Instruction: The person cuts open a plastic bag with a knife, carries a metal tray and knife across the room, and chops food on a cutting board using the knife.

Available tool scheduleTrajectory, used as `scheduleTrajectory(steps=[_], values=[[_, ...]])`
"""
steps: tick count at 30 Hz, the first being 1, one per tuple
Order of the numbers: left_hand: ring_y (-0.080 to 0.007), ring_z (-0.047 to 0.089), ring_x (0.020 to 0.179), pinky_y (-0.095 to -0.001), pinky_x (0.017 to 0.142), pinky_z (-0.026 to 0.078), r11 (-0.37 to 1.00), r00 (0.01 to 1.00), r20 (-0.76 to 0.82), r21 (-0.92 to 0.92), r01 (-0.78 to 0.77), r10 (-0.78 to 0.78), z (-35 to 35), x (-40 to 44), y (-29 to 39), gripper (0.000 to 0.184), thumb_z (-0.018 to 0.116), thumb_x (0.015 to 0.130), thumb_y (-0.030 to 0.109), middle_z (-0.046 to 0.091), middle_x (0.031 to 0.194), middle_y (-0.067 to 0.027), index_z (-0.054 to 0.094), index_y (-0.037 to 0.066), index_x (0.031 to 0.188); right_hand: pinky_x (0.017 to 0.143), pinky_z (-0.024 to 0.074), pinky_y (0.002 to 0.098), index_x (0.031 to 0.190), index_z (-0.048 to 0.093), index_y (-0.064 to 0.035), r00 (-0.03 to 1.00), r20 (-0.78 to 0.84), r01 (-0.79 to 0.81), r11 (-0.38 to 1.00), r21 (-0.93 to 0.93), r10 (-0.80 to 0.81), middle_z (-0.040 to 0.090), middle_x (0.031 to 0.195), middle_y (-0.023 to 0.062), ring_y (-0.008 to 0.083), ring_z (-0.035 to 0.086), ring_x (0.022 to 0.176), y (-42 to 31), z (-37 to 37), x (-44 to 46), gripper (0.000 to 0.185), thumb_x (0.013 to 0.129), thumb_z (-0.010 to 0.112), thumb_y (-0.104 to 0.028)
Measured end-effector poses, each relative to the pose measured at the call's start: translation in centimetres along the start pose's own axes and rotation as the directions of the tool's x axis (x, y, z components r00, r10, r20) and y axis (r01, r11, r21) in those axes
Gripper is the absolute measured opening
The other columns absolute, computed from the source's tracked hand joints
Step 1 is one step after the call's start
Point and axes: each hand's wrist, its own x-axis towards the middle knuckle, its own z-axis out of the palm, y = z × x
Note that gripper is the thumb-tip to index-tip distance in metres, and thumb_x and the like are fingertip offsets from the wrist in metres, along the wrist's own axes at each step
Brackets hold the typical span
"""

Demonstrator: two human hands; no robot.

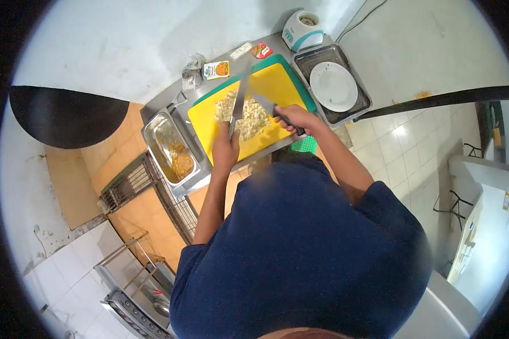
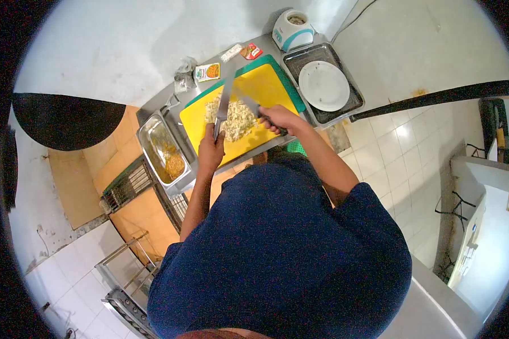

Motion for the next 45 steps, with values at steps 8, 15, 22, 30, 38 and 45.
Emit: scheduleTrajectory(steps=[8,15,22,30,38,45], values=[[-0.0141,0.049,0.038,-0.028,0.033,0.036,0.649,0.85,0.386,-0.552,0.524,-0.358,-2.5,-0.9,0.4,0.019,0.055,0.099,0.025,0.047,0.061,-0.0013,0.045,0.012,0.107,0.064,0.0485,0.0512,0.103,0.05,-0.0022,0.323,0.103,0.305,0.001,-0.952,-0.941,0.062,0.076,0.0166,0.0401,0.061,0.069,1.1,5.5,1.6,0.028,0.097,0.051,-0.03],[-0.0114,0.042,0.036,-0.0282,0.032,0.032,0.676,0.938,0.244,-0.65,0.346,-0.246,-5.1,-2.2,1.7,0.015,0.054,0.099,0.017,0.043,0.059,0.0004,0.043,0.01,0.105,0.047,0.0423,0.0325,0.11,0.053,-0.0034,0.953,-0.09,0.28,0.953,-0.112,-0.291,0.052,0.071,0.0032,0.0178,0.049,0.052,5.1,3.1,5.3,0.018,0.099,0.051,-0.018],[-0.0114,0.041,0.037,-0.0284,0.032,0.032,0.598,0.885,0.302,-0.654,0.463,-0.355,-3.1,-1.8,1.9,0.016,0.055,0.099,0.021,0.043,0.06,0.0003,0.043,0.012,0.104,0.048,0.0455,0.0349,0.103,0.05,-0.0052,0.899,0.063,0.419,0.892,0.169,-0.434,0.056,0.073,0.0068,0.0187,0.056,0.057,-1.7,10.6,-4.4,0.019,0.098,0.054,-0.023],[-0.0121,0.043,0.036,-0.0275,0.032,0.035,0.601,0.962,0.121,-0.76,0.249,-0.245,-3.2,-1.9,3.0,0.014,0.052,0.101,0.02,0.045,0.063,-0.0014,0.042,0.01,0.103,0.055,0.0488,0.0405,0.102,0.046,-0.0018,0.836,-0.336,0.423,0.9,-0.107,-0.433,0.056,0.076,0.0154,0.0271,0.059,0.064,8.0,5.7,3.8,0.012,0.097,0.051,-0.012],[-0.0295,0.063,0.055,-0.0429,0.051,0.048,0.994,0.997,-0.008,-0.073,0.08,-0.081,0.9,-2.3,-1.4,0.031,0.062,0.094,0.026,0.057,0.068,-0.017,0.044,0.007,0.111,0.042,0.0379,0.0236,0.092,0.049,-0.0043,0.911,0.298,-0.019,0.694,0.719,-0.284,0.047,0.067,0.0,0.007,0.044,0.05,-0.5,8.6,-2.5,0.016,0.096,0.056,-0.018],[-0.015,0.05,0.038,-0.0309,0.035,0.041,0.404,0.888,0.332,-0.8,0.443,-0.317,-2.3,-2.2,1.7,0.02,0.056,0.099,0.022,0.048,0.062,-0.0027,0.043,0.009,0.108,0.058,0.0486,0.0547,0.108,0.038,-0.0013,0.697,-0.015,0.255,0.268,-0.929,-0.717,0.061,0.081,0.032,0.0525,0.059,0.072,4.9,6.8,3.1,0.025,0.094,0.053,-0.016]])
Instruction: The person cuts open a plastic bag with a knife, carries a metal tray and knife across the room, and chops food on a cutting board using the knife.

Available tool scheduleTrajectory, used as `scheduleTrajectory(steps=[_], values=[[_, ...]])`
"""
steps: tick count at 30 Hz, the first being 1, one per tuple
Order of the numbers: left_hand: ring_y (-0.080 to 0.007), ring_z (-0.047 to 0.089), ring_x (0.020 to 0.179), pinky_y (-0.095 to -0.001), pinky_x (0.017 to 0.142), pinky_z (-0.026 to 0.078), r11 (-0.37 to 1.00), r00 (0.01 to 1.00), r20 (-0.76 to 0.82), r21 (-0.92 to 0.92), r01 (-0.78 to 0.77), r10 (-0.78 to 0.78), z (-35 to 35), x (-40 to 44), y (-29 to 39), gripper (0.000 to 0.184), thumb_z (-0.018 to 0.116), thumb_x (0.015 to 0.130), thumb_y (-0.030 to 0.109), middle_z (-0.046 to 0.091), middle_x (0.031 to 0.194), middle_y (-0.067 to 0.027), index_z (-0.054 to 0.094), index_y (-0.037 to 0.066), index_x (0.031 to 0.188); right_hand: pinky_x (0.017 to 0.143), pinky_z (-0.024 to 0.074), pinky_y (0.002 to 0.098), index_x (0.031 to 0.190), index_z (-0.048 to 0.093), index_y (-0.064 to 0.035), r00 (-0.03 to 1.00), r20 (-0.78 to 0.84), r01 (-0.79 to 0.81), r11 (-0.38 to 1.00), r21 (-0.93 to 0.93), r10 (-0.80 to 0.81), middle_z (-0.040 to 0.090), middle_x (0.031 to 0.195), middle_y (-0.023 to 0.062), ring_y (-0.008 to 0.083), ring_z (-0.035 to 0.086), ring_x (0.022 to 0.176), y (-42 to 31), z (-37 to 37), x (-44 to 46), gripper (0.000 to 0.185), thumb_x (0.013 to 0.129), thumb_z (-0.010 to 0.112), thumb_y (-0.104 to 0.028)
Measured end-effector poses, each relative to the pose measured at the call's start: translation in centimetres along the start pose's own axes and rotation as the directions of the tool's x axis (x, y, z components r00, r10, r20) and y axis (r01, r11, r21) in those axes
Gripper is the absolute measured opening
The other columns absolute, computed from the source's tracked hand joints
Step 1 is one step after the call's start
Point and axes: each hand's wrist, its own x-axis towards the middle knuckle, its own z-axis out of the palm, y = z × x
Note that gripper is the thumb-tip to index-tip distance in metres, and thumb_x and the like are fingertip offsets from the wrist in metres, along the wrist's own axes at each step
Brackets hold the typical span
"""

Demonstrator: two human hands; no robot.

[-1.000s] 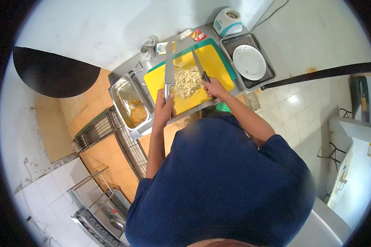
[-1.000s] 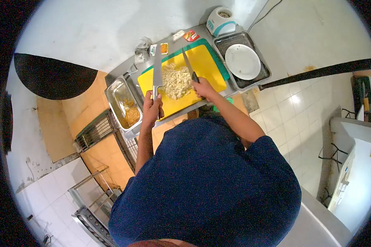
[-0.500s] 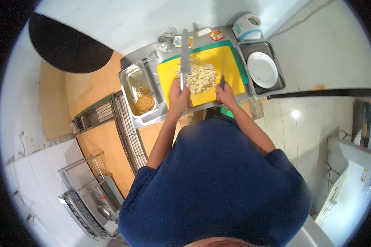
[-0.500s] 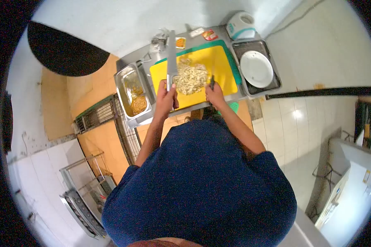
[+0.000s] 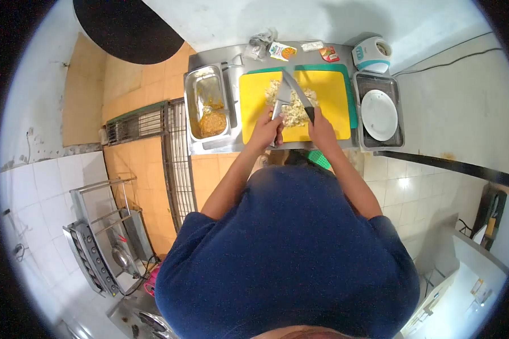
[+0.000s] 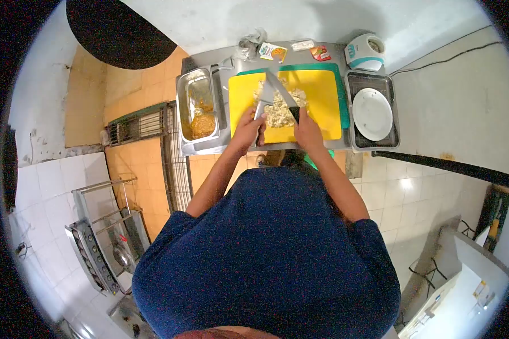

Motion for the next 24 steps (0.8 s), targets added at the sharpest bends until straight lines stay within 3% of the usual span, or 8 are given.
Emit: scheduleTrajectory(steps=[2,5,8,13,17,18,20,24], values=[[-0.0147,0.049,0.038,-0.0298,0.035,0.04,0.994,0.995,-0.091,-0.095,-0.05,0.042,0.3,-0.1,0.2,0.018,0.054,0.1,0.021,0.046,0.061,-0.0021,0.042,0.009,0.106,0.05,0.0477,0.0449,0.105,0.044,-0.0039,0.981,0.072,-0.193,0.929,0.317,0.179,0.06,0.073,0.0184,0.0355,0.059,0.057,2.7,2.9,0.1,0.024,0.096,0.055,-0.023],[-0.0133,0.048,0.041,-0.0285,0.038,0.038,0.988,0.973,-0.171,0.053,-0.148,0.155,-0.1,0.5,-1.7,0.021,0.054,0.101,0.027,0.047,0.061,-0.0012,0.042,0.01,0.103,0.048,0.0432,0.0298,0.104,0.05,-0.0081,0.781,0.553,-0.615,0.203,0.762,0.288,0.052,0.072,0.0029,0.0123,0.048,0.054,-0.1,0.9,-1.2,0.021,0.101,0.048,-0.029],[-0.0104,0.046,0.048,-0.0267,0.042,0.037,0.988,0.963,-0.227,0.084,-0.127,0.143,0.6,0.9,-3.0,0.028,0.052,0.102,0.036,0.046,0.063,-0.0004,0.042,0.01,0.103,0.051,0.0441,0.0297,0.106,0.051,-0.0078,0.767,0.601,-0.59,-0.12,0.798,0.226,0.054,0.074,0.0045,0.0133,0.051,0.057,-1.8,1.1,-0.9,0.023,0.102,0.046,-0.03],[-0.008,0.043,0.055,-0.0244,0.047,0.036,0.94,0.923,-0.265,0.273,-0.205,0.278,2.0,2.4,-5.4,0.035,0.048,0.103,0.042,0.046,0.065,0.0,0.041,0.008,0.105,0.065,0.0493,0.0297,0.114,0.055,-0.0034,0.892,0.419,-0.443,0.14,0.886,0.172,0.059,0.086,0.0048,0.0159,0.057,0.069,-4.8,1.5,-0.5,0.025,0.104,0.041,-0.022],[-0.0174,0.053,0.071,-0.0329,0.062,0.045,0.94,0.925,-0.284,0.301,-0.164,0.252,3.0,2.8,-5.5,0.039,0.049,0.103,0.039,0.055,0.082,-0.0127,0.043,0.001,0.109,0.09,0.0455,0.0422,0.102,0.061,0.0025,0.996,0.084,-0.053,0.674,0.737,-0.014,0.061,0.097,0.019,0.0342,0.058,0.095,-4.6,2.3,-0.4,0.027,0.098,0.045,-0.02],[-0.0199,0.057,0.078,-0.033,0.068,0.048,0.877,0.888,-0.253,0.401,-0.265,0.384,3.0,3.1,-5.8,0.044,0.051,0.101,0.042,0.056,0.086,-0.0149,0.043,0.0,0.109,0.093,0.0437,0.0406,0.109,0.06,0.0019,0.994,0.103,-0.048,0.729,0.683,-0.031,0.058,0.103,0.0185,0.0332,0.055,0.101,-3.9,2.4,-0.4,0.028,0.099,0.044,-0.02],[-0.019,0.06,0.075,-0.031,0.065,0.049,0.909,0.907,-0.289,0.37,-0.191,0.308,2.8,3.4,-6.4,0.046,0.058,0.098,0.041,0.058,0.085,-0.0128,0.043,-0.001,0.109,0.098,0.0401,0.0375,0.122,0.058,0.0008,0.986,0.153,-0.029,0.826,0.563,-0.069,0.052,0.115,0.0174,0.0311,0.05,0.112,-2.8,2.7,-0.5,0.033,0.102,0.042,-0.02],[-0.0148,0.058,0.064,-0.0279,0.054,0.047,0.942,0.938,-0.248,0.291,-0.165,0.241,3.4,2.1,-5.2,0.046,0.07,0.091,0.031,0.058,0.079,-0.0083,0.042,0.0,0.11,0.101,0.0386,0.0366,0.123,0.056,0.0041,0.929,0.287,-0.049,0.691,0.722,-0.234,0.043,0.128,0.0165,0.0266,0.045,0.119,-0.1,3.4,-0.7,0.034,0.101,0.044,-0.019]])
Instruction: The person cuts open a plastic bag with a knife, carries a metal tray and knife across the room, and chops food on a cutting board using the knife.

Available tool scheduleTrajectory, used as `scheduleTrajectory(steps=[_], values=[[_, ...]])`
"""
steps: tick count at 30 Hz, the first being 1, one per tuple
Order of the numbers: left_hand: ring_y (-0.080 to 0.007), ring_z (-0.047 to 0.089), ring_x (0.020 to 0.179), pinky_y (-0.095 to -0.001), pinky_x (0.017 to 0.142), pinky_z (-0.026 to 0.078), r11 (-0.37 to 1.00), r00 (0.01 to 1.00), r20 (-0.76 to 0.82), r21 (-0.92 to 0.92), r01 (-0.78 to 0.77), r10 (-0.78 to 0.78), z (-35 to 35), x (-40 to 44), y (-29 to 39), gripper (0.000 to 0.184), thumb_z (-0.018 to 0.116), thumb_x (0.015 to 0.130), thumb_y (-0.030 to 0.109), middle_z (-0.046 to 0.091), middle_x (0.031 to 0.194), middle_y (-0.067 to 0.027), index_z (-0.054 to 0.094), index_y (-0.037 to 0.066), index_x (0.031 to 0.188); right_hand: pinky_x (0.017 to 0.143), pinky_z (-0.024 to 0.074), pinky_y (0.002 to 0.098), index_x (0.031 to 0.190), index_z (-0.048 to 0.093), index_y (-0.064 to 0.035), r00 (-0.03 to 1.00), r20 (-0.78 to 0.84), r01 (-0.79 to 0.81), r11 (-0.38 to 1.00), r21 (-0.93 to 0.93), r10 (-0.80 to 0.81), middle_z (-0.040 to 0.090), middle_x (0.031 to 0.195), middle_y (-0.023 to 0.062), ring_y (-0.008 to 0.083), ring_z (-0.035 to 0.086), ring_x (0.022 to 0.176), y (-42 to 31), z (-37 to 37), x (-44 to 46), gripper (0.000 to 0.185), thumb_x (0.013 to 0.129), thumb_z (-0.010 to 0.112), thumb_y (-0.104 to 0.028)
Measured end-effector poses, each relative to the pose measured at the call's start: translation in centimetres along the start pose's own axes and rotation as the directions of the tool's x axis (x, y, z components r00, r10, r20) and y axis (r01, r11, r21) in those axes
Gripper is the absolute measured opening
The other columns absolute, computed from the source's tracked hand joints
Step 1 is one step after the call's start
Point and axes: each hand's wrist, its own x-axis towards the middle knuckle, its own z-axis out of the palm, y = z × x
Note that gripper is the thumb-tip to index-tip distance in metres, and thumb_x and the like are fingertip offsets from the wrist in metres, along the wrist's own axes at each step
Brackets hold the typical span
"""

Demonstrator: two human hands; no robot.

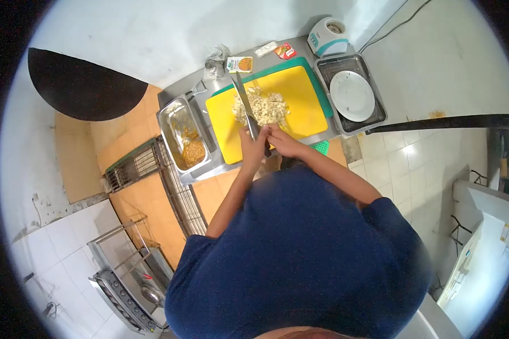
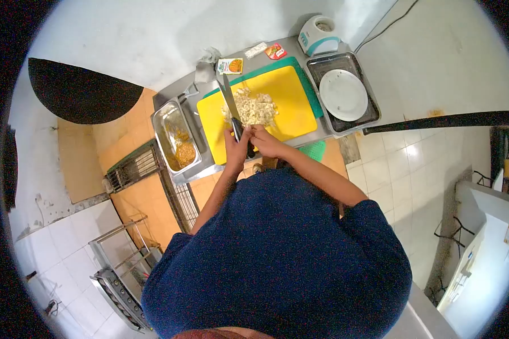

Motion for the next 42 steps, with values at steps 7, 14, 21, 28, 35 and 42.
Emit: scheduleTrajectory(steps=[7,14,21,28,35,42], values=[[-0.0118,0.054,0.054,-0.0277,0.047,0.043,0.998,0.983,0.176,0.022,0.053,-0.056,1.2,-0.9,0.4,0.049,0.075,0.085,0.015,0.055,0.071,-0.0046,0.036,0.004,0.113,0.053,0.0453,0.0262,0.081,0.062,-0.0067,0.643,-0.643,-0.205,0.902,0.38,0.417,0.053,0.065,0.0006,0.0124,0.052,0.055,10.5,-7.2,-9.2,0.021,0.09,0.059,-0.025],[-0.0108,0.051,0.051,-0.0272,0.044,0.042,0.995,0.957,0.281,0.095,0.04,-0.065,3.2,-0.6,0.8,0.044,0.073,0.086,0.016,0.052,0.068,-0.0019,0.038,0.007,0.11,0.044,0.0423,0.0273,0.099,0.054,-0.0074,-0.089,-0.861,0.05,0.865,0.499,0.502,0.054,0.082,0.0043,0.0127,0.051,0.063,16.8,-14.0,-16.7,0.031,0.086,0.063,-0.034],[-0.0102,0.052,0.055,-0.0268,0.047,0.043,0.985,0.923,0.368,0.165,0.053,-0.111,5.9,0.0,1.4,0.044,0.073,0.086,0.017,0.052,0.071,-0.0022,0.039,0.006,0.112,0.053,0.0556,0.0305,0.104,0.055,-0.002,0.082,-0.864,-0.169,0.861,0.48,0.498,0.054,0.093,0.0076,0.0159,0.055,0.076,12.2,-14.9,-15.1,0.035,0.083,0.069,-0.027],[-0.0105,0.051,0.055,-0.0275,0.047,0.042,0.964,0.934,0.353,0.261,-0.044,-0.053,8.3,0.5,-0.9,0.046,0.074,0.086,0.018,0.053,0.072,-0.0026,0.039,0.006,0.113,0.058,0.0582,0.0346,0.096,0.057,-0.0045,0.138,-0.715,0.098,0.708,0.699,0.686,0.057,0.097,0.0069,0.0178,0.06,0.083,11.4,-16.2,-14.8,0.027,0.079,0.073,-0.016],[-0.0103,0.051,0.051,-0.0263,0.044,0.041,0.975,0.926,0.36,0.221,0.032,-0.112,9.2,-1.1,-0.2,0.045,0.072,0.087,0.016,0.053,0.068,-0.0019,0.037,0.008,0.114,0.066,0.0584,0.0386,0.101,0.058,-0.0023,0.268,-0.773,0.241,0.737,0.631,0.575,0.063,0.095,0.006,0.0192,0.064,0.081,13.1,-16.3,-17.3,0.022,0.081,0.067,-0.008],[-0.0099,0.05,0.049,-0.0259,0.043,0.041,0.98,0.92,0.384,0.2,0.001,-0.079,8.1,-4.2,2.3,0.045,0.07,0.088,0.011,0.053,0.066,-0.0018,0.036,0.008,0.116,0.059,0.053,0.0347,0.096,0.059,-0.0074,0.271,-0.819,0.332,0.75,0.573,0.506,0.061,0.086,0.0012,0.0142,0.06,0.07,15.5,-14.2,-20.2,0.016,0.082,0.065,-0.006]])
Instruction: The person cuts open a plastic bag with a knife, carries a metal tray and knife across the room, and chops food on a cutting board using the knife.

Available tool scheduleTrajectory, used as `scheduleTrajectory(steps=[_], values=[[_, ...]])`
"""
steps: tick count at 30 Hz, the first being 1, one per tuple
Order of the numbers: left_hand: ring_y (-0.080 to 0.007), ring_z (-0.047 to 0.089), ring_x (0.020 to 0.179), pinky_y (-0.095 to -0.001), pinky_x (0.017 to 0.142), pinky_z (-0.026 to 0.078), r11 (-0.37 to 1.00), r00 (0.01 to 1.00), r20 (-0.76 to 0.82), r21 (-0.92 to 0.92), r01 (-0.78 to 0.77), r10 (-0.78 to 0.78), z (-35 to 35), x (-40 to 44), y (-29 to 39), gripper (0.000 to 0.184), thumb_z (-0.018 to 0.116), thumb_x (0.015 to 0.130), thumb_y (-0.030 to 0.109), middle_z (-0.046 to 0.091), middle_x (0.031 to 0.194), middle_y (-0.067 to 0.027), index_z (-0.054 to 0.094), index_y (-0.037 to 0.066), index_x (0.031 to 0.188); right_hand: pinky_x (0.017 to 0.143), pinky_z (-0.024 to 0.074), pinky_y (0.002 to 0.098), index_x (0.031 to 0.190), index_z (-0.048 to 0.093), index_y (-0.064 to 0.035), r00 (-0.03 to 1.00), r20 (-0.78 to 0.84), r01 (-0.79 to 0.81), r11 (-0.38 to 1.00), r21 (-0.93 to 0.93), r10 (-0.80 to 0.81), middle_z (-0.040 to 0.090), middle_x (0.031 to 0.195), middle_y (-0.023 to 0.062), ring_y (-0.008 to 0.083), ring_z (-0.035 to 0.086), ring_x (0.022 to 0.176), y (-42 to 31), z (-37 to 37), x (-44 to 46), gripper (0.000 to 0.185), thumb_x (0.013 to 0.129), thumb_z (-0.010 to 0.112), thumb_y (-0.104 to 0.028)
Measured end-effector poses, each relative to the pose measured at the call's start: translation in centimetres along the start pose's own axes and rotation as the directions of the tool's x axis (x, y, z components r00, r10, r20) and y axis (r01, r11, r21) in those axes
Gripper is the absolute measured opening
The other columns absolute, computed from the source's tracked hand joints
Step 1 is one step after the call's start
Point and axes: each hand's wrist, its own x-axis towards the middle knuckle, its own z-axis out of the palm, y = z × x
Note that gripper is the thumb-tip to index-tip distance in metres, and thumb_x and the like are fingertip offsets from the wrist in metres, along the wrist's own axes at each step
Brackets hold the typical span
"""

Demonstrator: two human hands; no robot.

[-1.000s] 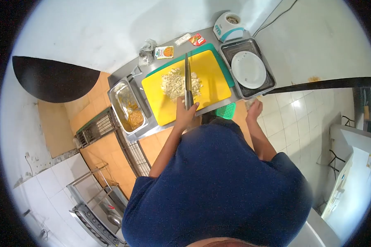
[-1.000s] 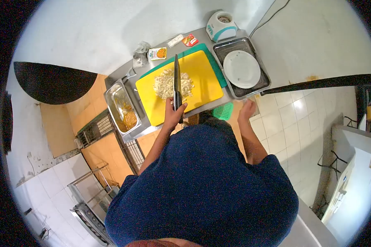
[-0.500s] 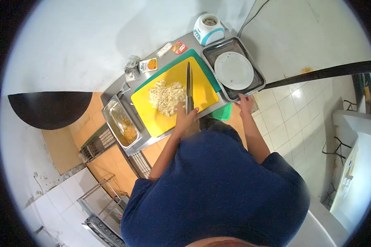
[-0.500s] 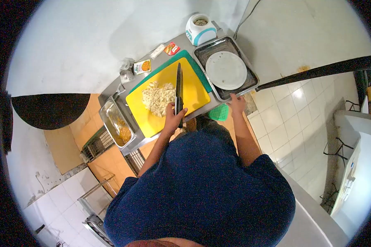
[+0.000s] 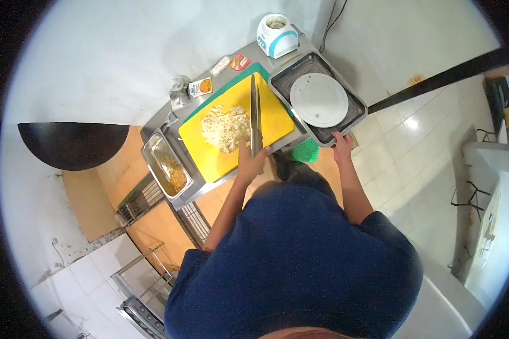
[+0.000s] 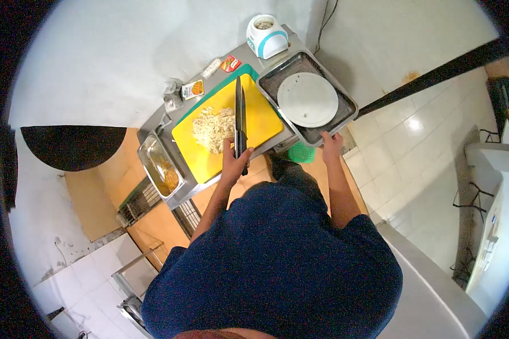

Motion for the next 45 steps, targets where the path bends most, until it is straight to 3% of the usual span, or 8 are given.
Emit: scheduleTrajectory(steps=[20,25,29,32,35,38,39,45], values=[[-0.0093,0.043,0.044,-0.0264,0.036,0.032,0.964,0.978,0.001,0.171,-0.205,0.208,1.3,-17.6,-3.3,0.048,0.071,0.086,0.009,0.049,0.066,-0.0016,0.03,0.012,0.111,0.072,0.0484,0.0285,0.095,0.062,0.0001,0.997,0.07,0.028,0.999,0.028,-0.03,0.064,0.087,0.004,0.0137,0.059,0.078,-2.4,-10.0,-16.9,0.017,0.079,0.058,0.001],[-0.0192,0.053,0.073,-0.0369,0.065,0.046,0.919,0.96,-0.037,0.301,-0.254,0.277,2.9,-18.5,-4.5,0.05,0.075,0.082,0.015,0.054,0.081,-0.0102,0.038,0.007,0.114,0.073,0.0501,0.0291,0.095,0.063,0.0026,0.997,0.08,0.01,0.999,-0.04,-0.007,0.065,0.085,0.0055,0.0148,0.061,0.077,-3.5,-12.0,-18.8,0.019,0.077,0.056,0.002],[-0.0188,0.052,0.071,-0.0364,0.063,0.046,0.909,0.965,-0.004,0.336,-0.247,0.263,5.6,-18.6,-3.6,0.05,0.076,0.081,0.016,0.054,0.079,-0.0097,0.039,0.006,0.113,0.07,0.0499,0.0294,0.092,0.063,0.0037,0.997,0.076,-0.02,1.0,0.016,0.018,0.065,0.082,0.0053,0.0153,0.061,0.074,-4.7,-16.2,-19.5,0.019,0.075,0.054,0.003],[-0.0196,0.054,0.068,-0.0356,0.062,0.045,0.884,0.95,0.072,0.35,-0.308,0.303,8.7,-18.0,-3.5,0.051,0.076,0.081,0.017,0.055,0.075,-0.0087,0.039,0.006,0.114,0.066,0.0486,0.0294,0.09,0.063,0.0038,1.0,0.024,-0.003,1.0,-0.001,0.003,0.065,0.082,0.0047,0.0146,0.059,0.072,-5.4,-20.8,-19.8,0.018,0.074,0.055,0.002],[-0.0082,0.042,0.044,-0.026,0.038,0.033,0.805,0.879,0.164,0.354,-0.476,0.448,13.4,-16.4,-4.5,0.046,0.073,0.084,0.011,0.048,0.066,0.0001,0.036,0.009,0.111,0.067,0.0471,0.0286,0.089,0.065,0.0034,0.998,-0.032,0.058,0.997,-0.052,-0.06,0.065,0.081,0.003,0.0131,0.058,0.071,-7.4,-25.6,-19.7,0.018,0.073,0.058,-0.002],[-0.0086,0.045,0.044,-0.0267,0.039,0.036,0.884,0.924,0.212,0.287,-0.369,0.318,19.9,-16.1,-4.1,0.046,0.073,0.084,0.012,0.049,0.065,0.0,0.037,0.009,0.112,0.069,0.0473,0.0288,0.09,0.065,0.0038,0.992,-0.092,0.082,0.997,-0.014,-0.083,0.065,0.083,0.0034,0.0135,0.058,0.074,-8.7,-32.0,-18.9,0.019,0.074,0.058,-0.002],[-0.012,0.054,0.061,-0.0281,0.054,0.042,0.925,0.952,0.236,0.279,-0.258,0.194,22.5,-16.8,-2.3,0.047,0.074,0.082,0.011,0.058,0.075,-0.0053,0.04,0.007,0.114,0.07,0.0473,0.0291,0.092,0.065,0.004,0.993,-0.075,0.094,0.995,0.024,-0.092,0.065,0.084,0.0038,0.014,0.059,0.076,-9.3,-34.4,-18.8,0.02,0.074,0.058,-0.002],[-0.0129,0.061,0.067,-0.028,0.058,0.047,0.916,0.908,0.346,0.231,-0.327,0.237,38.2,-17.0,-0.5,0.05,0.074,0.082,0.009,0.063,0.082,-0.0087,0.039,0.005,0.118,0.068,0.0489,0.0279,0.09,0.063,0.0023,0.981,-0.139,0.145,0.987,0.07,-0.134,0.065,0.081,0.0041,0.0133,0.06,0.072,-13.9,-46.8,-16.0,0.015,0.076,0.057,0.0]])
